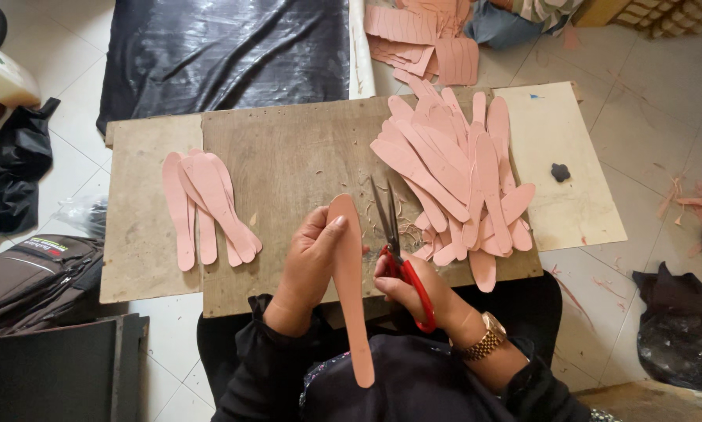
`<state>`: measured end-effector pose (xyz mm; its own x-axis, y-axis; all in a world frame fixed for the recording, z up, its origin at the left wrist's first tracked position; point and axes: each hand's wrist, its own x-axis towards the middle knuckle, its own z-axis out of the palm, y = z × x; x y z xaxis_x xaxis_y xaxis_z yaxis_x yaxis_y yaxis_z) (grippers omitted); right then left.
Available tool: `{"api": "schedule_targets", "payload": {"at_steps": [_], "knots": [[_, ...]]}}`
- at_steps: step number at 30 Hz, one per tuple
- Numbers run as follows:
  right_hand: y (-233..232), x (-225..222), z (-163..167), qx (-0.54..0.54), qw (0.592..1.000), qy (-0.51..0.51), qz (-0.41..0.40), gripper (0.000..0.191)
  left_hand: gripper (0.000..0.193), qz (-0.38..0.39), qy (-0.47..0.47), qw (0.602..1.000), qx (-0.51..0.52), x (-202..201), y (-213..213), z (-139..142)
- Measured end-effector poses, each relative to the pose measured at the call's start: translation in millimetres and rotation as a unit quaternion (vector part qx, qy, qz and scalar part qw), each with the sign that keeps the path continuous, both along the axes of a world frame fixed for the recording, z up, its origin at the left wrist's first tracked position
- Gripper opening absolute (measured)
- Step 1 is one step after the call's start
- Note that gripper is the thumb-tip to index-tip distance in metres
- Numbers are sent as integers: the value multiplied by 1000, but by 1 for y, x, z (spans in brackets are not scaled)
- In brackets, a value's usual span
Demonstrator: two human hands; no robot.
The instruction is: The person sits at a workbench and uses red-handled scissors to trim the edges of pink insole blanks, rotating each piece to cut evenly around its outline. Trimmed pieces are set on the left of the board while offcuts and a pile of untrimmed blanks remain on the table.
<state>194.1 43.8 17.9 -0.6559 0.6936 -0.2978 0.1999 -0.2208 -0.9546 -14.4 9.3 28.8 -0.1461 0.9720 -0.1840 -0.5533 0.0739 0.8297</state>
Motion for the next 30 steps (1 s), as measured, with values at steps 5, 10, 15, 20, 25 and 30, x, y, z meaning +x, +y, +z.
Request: {"api": "schedule_targets", "payload": {"at_steps": [5,10,15,20,25,30], "knots": [[-2,-9,11,63,995,7,82,19,21,20,-12,1000,7,11,0,-1],[-3,-15,15,39,993,25,109,19,20,24,-7,1000,13,13,-2,-4],[-1,-10,19,116,983,57,129,25,16,52,88,993,52,16,-1,-8],[0,-10,18,88,988,-12,126,23,14,38,89,995,37,11,-4,-17],[-2,-10,14,32,992,15,121,22,15,57,25,997,38,19,-4,-26],[1,-10,11,130,986,-31,100,23,15,98,85,991,41,32,-5,-28]]}}
